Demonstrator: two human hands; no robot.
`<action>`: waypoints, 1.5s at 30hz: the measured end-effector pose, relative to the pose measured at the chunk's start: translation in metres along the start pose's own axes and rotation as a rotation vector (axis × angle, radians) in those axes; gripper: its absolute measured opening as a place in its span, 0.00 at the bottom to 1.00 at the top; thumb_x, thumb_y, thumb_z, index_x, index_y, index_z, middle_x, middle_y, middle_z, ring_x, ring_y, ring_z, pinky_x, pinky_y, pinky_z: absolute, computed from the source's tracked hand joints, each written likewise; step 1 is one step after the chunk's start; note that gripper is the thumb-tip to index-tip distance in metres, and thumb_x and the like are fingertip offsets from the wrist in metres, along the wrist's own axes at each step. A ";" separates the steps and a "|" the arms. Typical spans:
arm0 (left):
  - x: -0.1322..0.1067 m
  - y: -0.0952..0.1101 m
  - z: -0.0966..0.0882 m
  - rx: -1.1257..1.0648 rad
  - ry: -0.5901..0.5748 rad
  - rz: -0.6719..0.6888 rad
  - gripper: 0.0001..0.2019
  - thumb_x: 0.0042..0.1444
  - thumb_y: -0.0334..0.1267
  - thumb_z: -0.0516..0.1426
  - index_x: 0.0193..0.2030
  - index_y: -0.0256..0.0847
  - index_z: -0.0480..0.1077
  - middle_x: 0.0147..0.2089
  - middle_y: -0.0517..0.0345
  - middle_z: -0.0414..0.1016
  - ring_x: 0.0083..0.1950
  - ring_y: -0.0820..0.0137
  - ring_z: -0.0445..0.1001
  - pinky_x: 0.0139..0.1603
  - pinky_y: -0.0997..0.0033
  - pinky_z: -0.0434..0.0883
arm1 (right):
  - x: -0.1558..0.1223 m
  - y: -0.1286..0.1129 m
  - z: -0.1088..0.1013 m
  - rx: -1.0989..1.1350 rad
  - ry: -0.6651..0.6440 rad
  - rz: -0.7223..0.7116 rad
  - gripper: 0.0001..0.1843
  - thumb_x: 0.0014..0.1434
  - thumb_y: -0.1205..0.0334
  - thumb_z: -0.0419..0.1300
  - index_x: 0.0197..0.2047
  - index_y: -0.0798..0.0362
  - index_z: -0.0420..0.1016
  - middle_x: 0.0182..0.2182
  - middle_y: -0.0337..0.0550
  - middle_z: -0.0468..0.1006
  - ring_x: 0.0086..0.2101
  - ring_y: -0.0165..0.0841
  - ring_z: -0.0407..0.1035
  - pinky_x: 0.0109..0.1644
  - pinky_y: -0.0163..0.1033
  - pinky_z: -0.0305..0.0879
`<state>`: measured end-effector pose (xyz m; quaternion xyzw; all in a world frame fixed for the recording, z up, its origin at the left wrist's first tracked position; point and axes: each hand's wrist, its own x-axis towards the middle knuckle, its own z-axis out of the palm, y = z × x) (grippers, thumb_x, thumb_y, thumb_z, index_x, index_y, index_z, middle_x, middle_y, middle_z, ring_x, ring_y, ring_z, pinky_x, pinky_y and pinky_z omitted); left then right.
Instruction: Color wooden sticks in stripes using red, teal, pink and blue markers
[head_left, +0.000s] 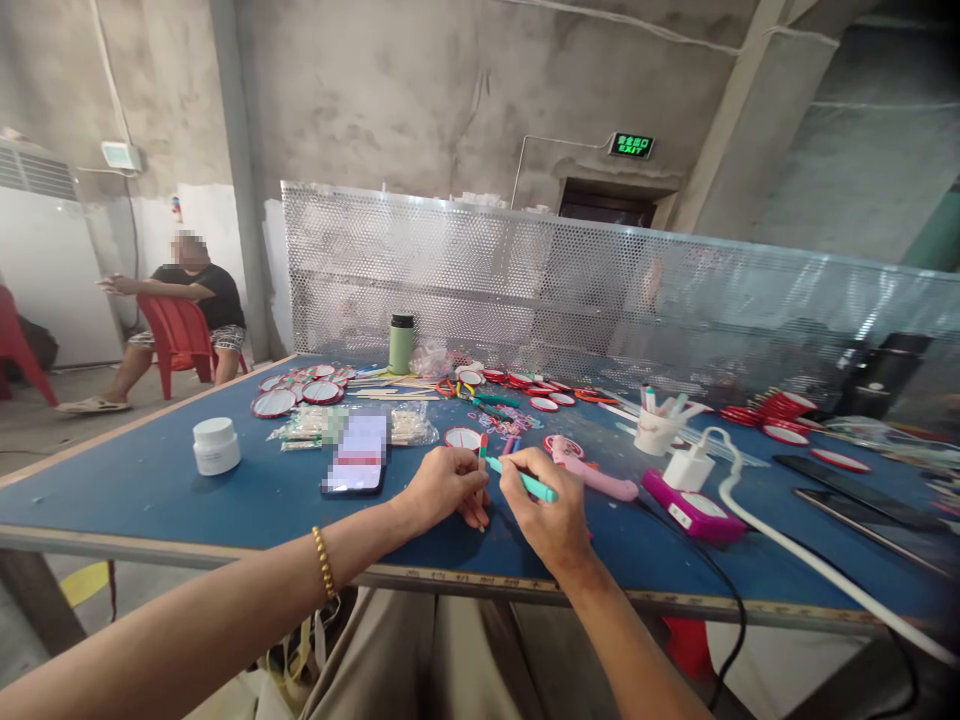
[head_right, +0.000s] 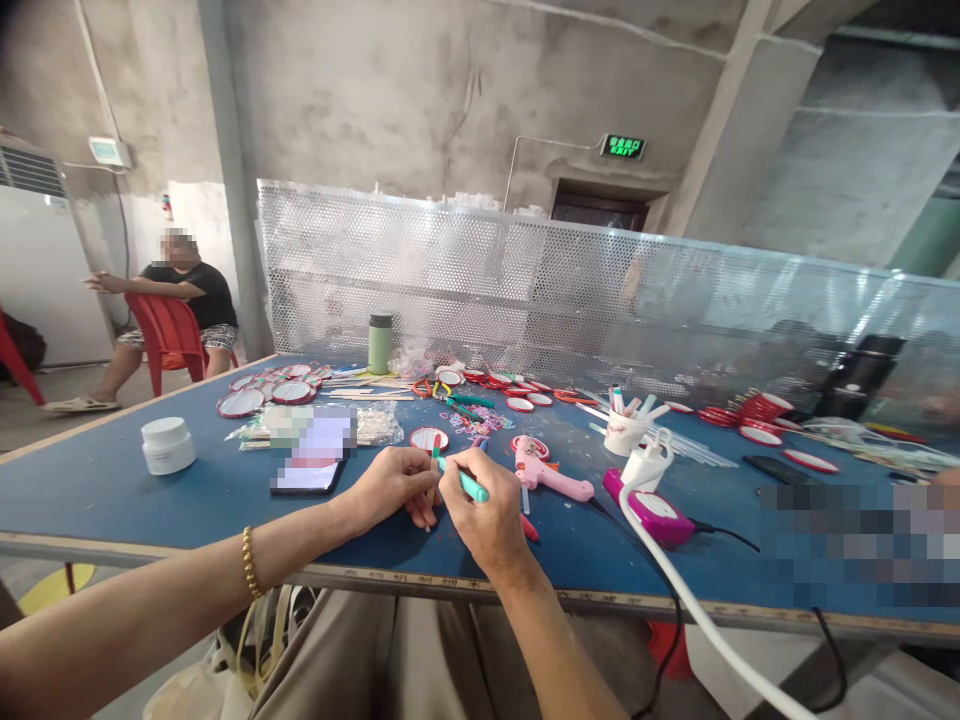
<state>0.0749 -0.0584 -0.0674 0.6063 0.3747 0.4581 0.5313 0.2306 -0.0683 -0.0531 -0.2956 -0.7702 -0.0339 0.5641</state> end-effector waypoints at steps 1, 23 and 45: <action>0.000 0.000 0.000 -0.002 0.001 -0.001 0.15 0.51 0.45 0.62 0.26 0.36 0.67 0.21 0.58 0.74 0.20 0.70 0.77 0.19 0.77 0.72 | 0.000 0.000 0.000 -0.003 -0.001 0.001 0.11 0.63 0.64 0.56 0.28 0.51 0.69 0.20 0.34 0.70 0.19 0.26 0.62 0.24 0.33 0.59; 0.000 0.001 0.000 0.002 0.009 -0.002 0.13 0.52 0.42 0.60 0.24 0.36 0.66 0.18 0.58 0.72 0.19 0.69 0.76 0.19 0.75 0.73 | -0.001 0.000 -0.001 0.034 0.031 0.018 0.10 0.63 0.66 0.57 0.28 0.52 0.70 0.20 0.34 0.71 0.20 0.26 0.63 0.25 0.32 0.60; -0.002 0.006 0.002 0.020 0.023 -0.009 0.10 0.54 0.34 0.56 0.23 0.37 0.65 0.17 0.60 0.72 0.19 0.69 0.76 0.19 0.76 0.73 | -0.001 0.003 0.002 0.044 -0.032 -0.031 0.08 0.63 0.67 0.56 0.32 0.52 0.73 0.24 0.36 0.75 0.25 0.28 0.70 0.31 0.32 0.65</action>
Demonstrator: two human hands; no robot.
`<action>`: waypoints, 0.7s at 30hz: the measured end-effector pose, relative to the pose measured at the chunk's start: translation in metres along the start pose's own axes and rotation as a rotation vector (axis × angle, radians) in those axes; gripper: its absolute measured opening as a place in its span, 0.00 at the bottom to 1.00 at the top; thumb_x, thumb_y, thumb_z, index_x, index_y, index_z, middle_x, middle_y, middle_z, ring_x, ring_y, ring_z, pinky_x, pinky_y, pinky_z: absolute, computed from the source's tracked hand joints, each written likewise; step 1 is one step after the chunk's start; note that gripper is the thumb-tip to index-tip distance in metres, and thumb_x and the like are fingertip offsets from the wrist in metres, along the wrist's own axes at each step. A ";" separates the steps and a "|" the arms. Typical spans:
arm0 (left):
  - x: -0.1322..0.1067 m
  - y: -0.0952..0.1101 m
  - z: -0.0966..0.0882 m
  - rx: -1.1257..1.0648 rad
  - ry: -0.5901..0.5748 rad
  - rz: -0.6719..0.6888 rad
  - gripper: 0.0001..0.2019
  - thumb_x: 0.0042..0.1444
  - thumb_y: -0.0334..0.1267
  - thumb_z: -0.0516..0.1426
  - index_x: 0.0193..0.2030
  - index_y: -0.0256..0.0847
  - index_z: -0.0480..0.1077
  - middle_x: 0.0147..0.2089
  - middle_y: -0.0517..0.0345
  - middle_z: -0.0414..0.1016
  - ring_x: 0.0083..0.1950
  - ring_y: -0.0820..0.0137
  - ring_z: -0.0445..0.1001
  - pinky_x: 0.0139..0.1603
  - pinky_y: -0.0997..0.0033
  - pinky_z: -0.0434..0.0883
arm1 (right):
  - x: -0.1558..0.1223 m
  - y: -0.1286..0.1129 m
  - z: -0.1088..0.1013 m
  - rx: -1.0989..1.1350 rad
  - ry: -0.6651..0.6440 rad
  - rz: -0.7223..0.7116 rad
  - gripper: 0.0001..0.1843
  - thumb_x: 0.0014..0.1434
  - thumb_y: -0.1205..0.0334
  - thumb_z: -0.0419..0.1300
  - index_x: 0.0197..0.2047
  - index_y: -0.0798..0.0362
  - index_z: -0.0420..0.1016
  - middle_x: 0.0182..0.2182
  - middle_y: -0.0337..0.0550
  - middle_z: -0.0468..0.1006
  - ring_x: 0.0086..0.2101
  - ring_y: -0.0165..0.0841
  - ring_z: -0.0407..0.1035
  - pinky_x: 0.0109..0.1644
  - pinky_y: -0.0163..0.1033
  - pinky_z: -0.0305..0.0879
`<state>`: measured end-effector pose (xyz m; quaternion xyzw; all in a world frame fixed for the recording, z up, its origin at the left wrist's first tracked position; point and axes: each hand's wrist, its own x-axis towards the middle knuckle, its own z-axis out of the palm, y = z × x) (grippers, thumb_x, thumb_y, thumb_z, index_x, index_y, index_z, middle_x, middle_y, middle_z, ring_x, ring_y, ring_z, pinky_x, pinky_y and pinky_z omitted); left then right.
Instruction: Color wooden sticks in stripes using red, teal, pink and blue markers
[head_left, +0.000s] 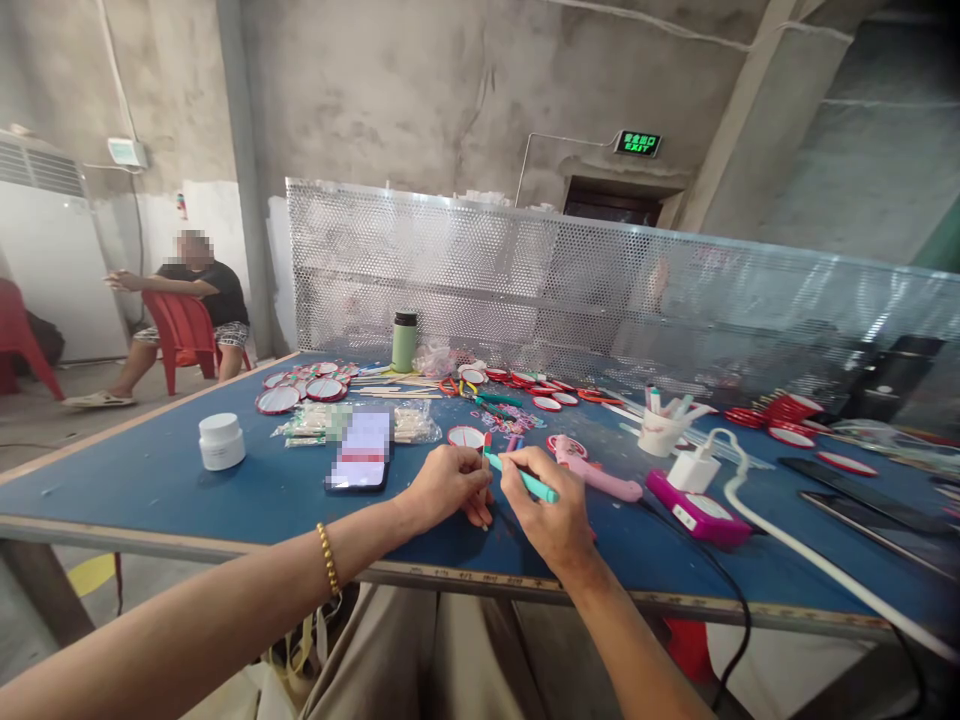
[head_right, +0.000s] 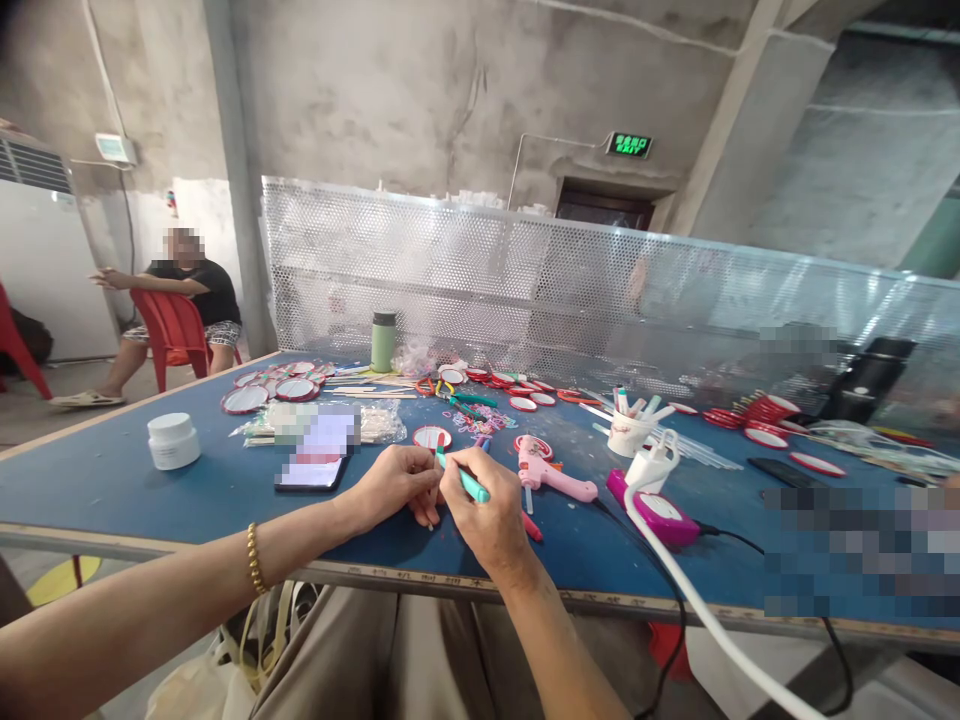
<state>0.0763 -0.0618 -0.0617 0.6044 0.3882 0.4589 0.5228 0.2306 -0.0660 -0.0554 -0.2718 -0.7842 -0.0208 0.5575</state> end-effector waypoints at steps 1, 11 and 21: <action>0.000 0.000 0.000 0.001 0.001 -0.001 0.10 0.54 0.34 0.56 0.23 0.37 0.65 0.17 0.60 0.72 0.19 0.69 0.76 0.19 0.76 0.73 | 0.000 0.000 0.000 0.000 -0.003 0.002 0.08 0.63 0.67 0.56 0.32 0.52 0.73 0.24 0.36 0.75 0.24 0.28 0.69 0.31 0.33 0.65; 0.000 -0.001 0.000 0.007 0.001 0.000 0.10 0.53 0.36 0.58 0.23 0.37 0.66 0.16 0.60 0.72 0.19 0.69 0.76 0.19 0.76 0.72 | 0.001 -0.002 -0.001 0.005 0.005 0.016 0.08 0.63 0.66 0.56 0.31 0.52 0.72 0.23 0.35 0.74 0.23 0.27 0.68 0.30 0.32 0.64; 0.002 -0.004 -0.002 -0.003 -0.008 0.003 0.11 0.53 0.39 0.60 0.24 0.36 0.66 0.18 0.59 0.72 0.19 0.69 0.76 0.19 0.75 0.73 | 0.001 -0.003 -0.002 0.003 0.061 0.025 0.09 0.62 0.66 0.57 0.30 0.52 0.71 0.21 0.34 0.72 0.21 0.26 0.65 0.26 0.32 0.62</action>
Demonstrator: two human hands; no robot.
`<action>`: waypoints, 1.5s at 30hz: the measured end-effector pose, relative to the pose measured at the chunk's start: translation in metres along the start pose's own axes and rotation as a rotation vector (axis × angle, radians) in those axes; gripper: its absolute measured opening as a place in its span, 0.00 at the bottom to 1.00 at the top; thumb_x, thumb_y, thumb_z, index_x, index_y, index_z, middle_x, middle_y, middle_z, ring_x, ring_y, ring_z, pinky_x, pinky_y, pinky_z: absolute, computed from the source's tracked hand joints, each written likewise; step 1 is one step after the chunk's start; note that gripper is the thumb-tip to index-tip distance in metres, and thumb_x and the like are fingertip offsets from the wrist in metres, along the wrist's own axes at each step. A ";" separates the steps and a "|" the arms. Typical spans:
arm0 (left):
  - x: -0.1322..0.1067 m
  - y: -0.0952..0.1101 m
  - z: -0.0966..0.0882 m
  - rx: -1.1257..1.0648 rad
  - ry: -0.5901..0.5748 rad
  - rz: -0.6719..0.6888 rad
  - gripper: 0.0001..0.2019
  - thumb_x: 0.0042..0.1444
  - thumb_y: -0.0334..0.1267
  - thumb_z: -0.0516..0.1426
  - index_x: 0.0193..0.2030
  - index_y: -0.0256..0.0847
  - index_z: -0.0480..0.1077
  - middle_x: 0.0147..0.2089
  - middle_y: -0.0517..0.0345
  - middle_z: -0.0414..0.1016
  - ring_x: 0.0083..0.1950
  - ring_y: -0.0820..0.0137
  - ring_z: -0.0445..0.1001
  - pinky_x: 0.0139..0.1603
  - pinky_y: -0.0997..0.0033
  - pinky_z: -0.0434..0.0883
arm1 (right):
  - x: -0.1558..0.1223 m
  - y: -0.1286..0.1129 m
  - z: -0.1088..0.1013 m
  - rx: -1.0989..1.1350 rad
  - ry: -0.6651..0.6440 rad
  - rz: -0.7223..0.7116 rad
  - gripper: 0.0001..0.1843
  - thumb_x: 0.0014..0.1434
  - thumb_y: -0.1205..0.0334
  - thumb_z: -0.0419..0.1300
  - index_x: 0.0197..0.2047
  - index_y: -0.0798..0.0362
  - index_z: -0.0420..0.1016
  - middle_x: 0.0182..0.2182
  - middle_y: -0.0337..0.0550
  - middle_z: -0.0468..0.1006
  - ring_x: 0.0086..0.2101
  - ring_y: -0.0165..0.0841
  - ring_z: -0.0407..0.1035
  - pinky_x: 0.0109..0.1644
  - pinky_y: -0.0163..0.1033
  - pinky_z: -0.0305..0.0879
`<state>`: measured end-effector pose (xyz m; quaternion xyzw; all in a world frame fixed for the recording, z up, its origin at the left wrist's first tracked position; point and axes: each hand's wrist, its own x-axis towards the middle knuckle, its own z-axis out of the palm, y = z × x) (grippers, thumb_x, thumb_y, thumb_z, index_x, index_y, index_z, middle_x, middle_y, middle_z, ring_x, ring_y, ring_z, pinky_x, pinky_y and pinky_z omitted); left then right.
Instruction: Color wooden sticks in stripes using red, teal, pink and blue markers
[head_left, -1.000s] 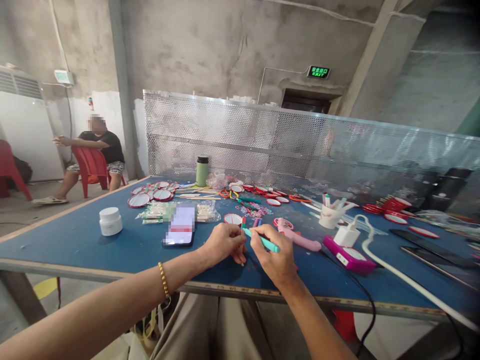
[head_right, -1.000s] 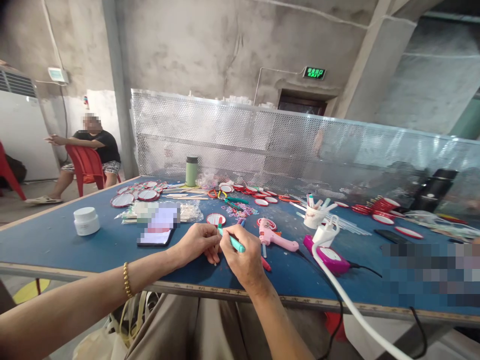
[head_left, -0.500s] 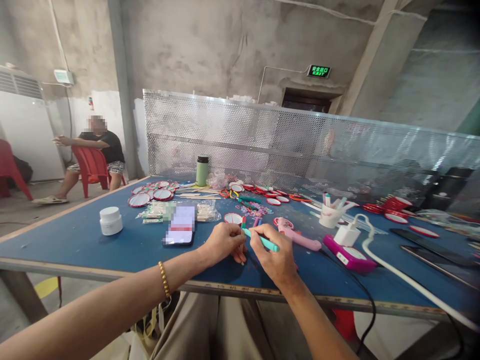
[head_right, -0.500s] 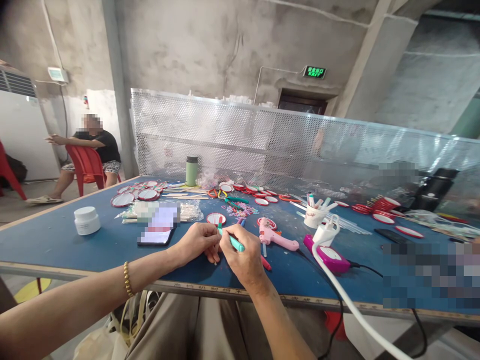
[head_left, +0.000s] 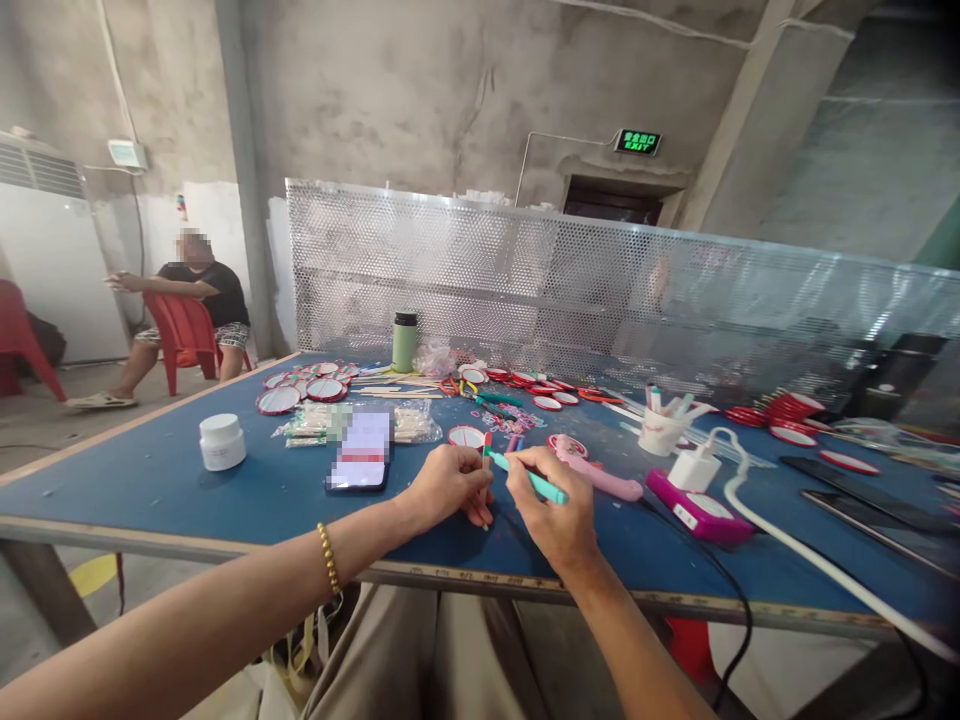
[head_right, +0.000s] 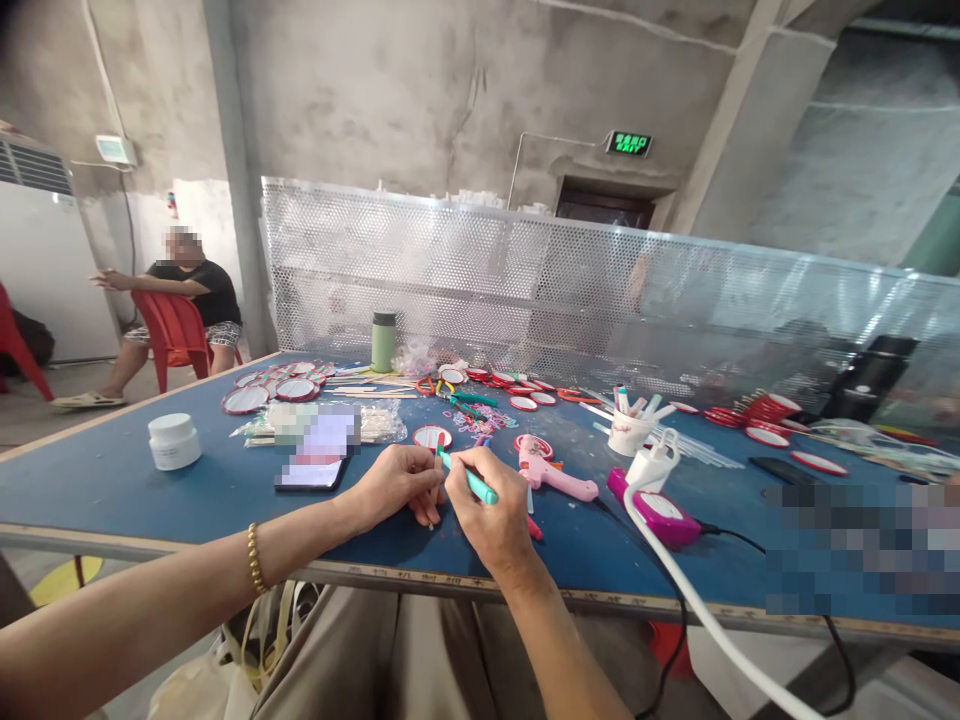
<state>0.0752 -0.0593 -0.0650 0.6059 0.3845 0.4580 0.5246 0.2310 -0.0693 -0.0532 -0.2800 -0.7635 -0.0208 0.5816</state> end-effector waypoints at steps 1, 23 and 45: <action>0.000 0.000 0.000 0.000 -0.002 0.000 0.12 0.53 0.39 0.60 0.24 0.36 0.66 0.18 0.59 0.72 0.19 0.69 0.76 0.19 0.75 0.73 | 0.000 0.000 0.000 0.001 0.017 0.004 0.09 0.62 0.66 0.57 0.29 0.52 0.71 0.20 0.34 0.71 0.20 0.26 0.64 0.26 0.31 0.61; -0.001 0.001 0.000 0.002 -0.003 0.003 0.12 0.54 0.40 0.59 0.24 0.37 0.66 0.17 0.58 0.72 0.19 0.69 0.76 0.20 0.75 0.73 | 0.000 0.000 0.001 -0.015 -0.062 -0.053 0.08 0.63 0.67 0.55 0.32 0.52 0.72 0.24 0.38 0.76 0.24 0.29 0.69 0.31 0.34 0.65; -0.001 0.001 0.000 -0.008 -0.004 0.004 0.14 0.52 0.43 0.61 0.24 0.37 0.66 0.17 0.59 0.72 0.19 0.69 0.76 0.19 0.76 0.73 | 0.001 0.000 0.001 -0.031 -0.062 -0.048 0.09 0.63 0.66 0.55 0.31 0.51 0.72 0.22 0.36 0.75 0.22 0.28 0.68 0.28 0.33 0.63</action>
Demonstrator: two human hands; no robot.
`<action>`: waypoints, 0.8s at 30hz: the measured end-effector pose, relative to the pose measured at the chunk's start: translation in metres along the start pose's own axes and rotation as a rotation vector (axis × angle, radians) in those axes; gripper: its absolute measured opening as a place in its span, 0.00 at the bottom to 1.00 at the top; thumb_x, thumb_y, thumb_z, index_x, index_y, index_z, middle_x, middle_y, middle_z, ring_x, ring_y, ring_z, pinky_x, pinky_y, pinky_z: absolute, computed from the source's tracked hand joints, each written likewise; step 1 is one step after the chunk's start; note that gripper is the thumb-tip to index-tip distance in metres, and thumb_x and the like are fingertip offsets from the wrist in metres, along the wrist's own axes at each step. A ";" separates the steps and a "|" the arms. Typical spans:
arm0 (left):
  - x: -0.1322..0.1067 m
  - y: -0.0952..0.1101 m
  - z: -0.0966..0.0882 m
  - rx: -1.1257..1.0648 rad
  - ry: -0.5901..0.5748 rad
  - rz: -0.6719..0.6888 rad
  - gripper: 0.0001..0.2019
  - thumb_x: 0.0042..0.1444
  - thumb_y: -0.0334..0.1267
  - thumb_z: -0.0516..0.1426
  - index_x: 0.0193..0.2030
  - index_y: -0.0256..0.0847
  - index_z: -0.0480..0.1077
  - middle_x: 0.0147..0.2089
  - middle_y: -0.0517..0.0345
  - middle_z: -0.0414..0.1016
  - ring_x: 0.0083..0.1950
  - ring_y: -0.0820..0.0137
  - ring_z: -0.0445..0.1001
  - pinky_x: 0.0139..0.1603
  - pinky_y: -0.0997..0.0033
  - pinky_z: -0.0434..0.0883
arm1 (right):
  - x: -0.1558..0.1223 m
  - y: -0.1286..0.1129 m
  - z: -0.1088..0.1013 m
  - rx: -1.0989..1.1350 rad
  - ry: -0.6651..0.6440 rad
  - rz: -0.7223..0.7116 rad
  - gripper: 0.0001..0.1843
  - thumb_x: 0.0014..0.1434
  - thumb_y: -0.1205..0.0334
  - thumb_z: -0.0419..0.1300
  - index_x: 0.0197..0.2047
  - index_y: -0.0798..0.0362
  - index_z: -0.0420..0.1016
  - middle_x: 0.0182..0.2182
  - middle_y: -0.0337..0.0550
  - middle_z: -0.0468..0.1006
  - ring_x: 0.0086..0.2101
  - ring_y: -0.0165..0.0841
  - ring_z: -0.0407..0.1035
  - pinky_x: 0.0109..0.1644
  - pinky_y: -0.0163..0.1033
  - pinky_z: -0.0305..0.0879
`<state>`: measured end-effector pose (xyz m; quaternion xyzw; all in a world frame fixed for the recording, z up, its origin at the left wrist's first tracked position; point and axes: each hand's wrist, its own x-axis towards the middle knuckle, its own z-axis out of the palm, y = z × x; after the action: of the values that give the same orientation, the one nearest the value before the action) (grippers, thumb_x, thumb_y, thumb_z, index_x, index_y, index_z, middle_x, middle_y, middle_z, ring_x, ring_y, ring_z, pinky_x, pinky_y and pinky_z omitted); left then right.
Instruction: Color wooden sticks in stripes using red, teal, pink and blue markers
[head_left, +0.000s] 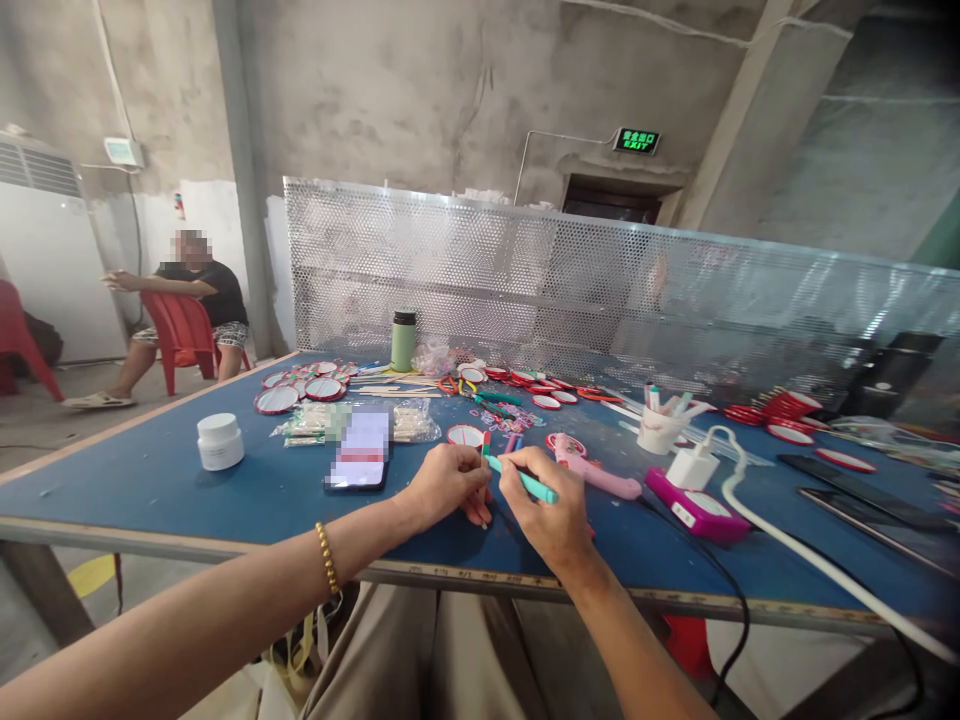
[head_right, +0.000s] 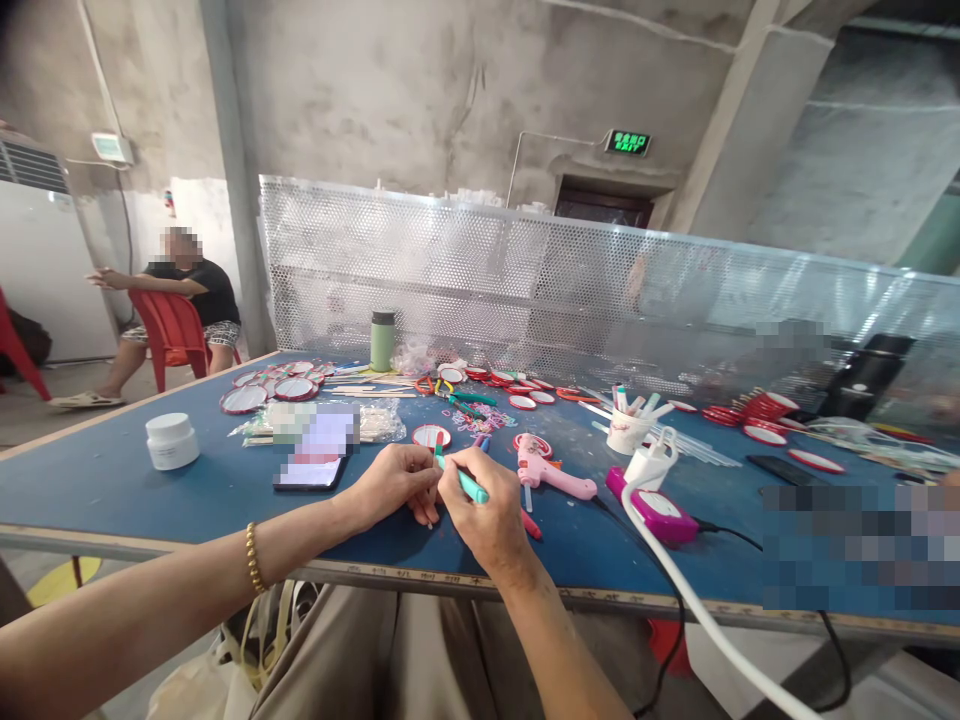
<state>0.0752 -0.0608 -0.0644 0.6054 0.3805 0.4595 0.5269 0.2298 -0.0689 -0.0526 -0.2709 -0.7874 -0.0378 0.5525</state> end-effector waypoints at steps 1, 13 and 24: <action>0.000 0.000 0.000 0.000 0.001 0.001 0.14 0.52 0.43 0.61 0.24 0.37 0.66 0.18 0.59 0.73 0.19 0.69 0.76 0.19 0.77 0.72 | 0.000 0.000 0.000 -0.001 0.003 0.001 0.09 0.63 0.66 0.55 0.31 0.51 0.72 0.23 0.36 0.75 0.22 0.28 0.68 0.28 0.33 0.63; 0.001 -0.001 -0.001 0.007 -0.001 -0.007 0.12 0.53 0.41 0.61 0.25 0.36 0.66 0.20 0.59 0.73 0.20 0.70 0.77 0.19 0.77 0.73 | -0.001 0.001 0.000 -0.026 0.026 0.034 0.10 0.63 0.65 0.55 0.30 0.51 0.71 0.22 0.36 0.74 0.22 0.28 0.68 0.27 0.33 0.63; 0.001 -0.002 -0.001 -0.016 -0.006 -0.010 0.13 0.52 0.41 0.61 0.24 0.36 0.66 0.19 0.58 0.73 0.19 0.69 0.76 0.19 0.76 0.73 | -0.001 0.000 -0.002 0.007 0.081 0.052 0.10 0.63 0.65 0.56 0.29 0.51 0.70 0.20 0.34 0.71 0.20 0.27 0.63 0.25 0.33 0.61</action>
<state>0.0742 -0.0593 -0.0658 0.6007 0.3783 0.4581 0.5349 0.2315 -0.0702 -0.0530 -0.2876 -0.7572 -0.0315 0.5856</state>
